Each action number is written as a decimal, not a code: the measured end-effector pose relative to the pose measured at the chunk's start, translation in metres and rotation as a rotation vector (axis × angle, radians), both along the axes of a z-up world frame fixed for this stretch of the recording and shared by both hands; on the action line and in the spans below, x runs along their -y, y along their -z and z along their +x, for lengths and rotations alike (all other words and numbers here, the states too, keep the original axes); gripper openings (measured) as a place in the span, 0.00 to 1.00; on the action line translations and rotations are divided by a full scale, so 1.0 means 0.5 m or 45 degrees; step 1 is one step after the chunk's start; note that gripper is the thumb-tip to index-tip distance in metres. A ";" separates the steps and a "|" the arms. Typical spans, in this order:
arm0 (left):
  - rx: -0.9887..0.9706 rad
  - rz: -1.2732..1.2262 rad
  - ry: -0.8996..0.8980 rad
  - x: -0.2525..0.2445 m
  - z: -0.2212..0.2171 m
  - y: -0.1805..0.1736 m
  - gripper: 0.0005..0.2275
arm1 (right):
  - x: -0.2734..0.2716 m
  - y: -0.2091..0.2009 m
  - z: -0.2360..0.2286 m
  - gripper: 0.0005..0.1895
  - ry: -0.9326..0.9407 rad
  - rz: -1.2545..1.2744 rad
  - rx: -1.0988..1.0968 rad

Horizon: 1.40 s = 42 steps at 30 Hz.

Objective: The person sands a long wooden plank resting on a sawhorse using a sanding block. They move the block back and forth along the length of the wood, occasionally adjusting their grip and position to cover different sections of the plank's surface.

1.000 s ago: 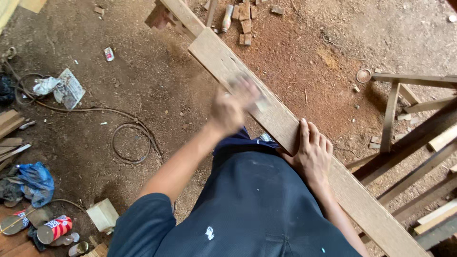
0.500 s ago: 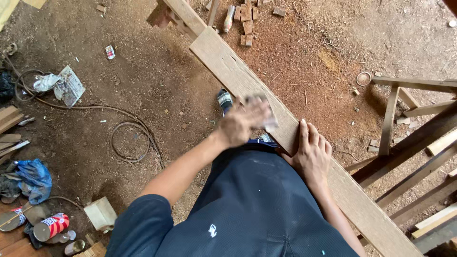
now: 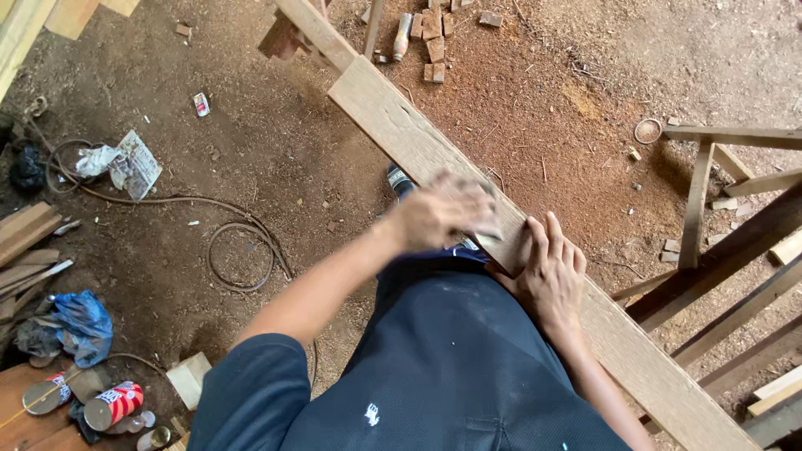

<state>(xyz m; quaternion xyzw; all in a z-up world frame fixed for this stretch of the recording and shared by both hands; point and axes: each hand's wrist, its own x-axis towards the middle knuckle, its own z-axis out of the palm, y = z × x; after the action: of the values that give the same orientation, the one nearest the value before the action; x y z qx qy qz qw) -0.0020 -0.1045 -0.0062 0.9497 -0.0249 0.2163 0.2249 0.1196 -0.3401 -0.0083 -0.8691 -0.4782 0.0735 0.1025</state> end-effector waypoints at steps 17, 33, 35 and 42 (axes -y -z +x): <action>-0.142 -0.295 -0.304 -0.151 -0.044 -0.004 0.14 | 0.017 0.017 0.003 0.57 0.036 0.063 -0.003; -0.451 -0.003 0.498 -0.017 0.011 0.062 0.37 | 0.036 0.048 0.009 0.61 0.048 0.338 0.095; -0.476 -0.090 0.556 -0.025 0.021 0.045 0.38 | 0.026 0.042 0.001 0.59 0.054 0.463 0.166; -0.362 -0.990 0.422 -0.145 0.036 0.079 0.19 | -0.122 0.032 -0.142 0.49 0.099 0.199 0.327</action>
<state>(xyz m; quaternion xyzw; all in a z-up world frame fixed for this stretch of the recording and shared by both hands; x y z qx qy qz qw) 0.0159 -0.0319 -0.0457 0.7980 -0.0623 0.0378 0.5982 0.0484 -0.2789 -0.0242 -0.8787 -0.4575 -0.0799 0.1108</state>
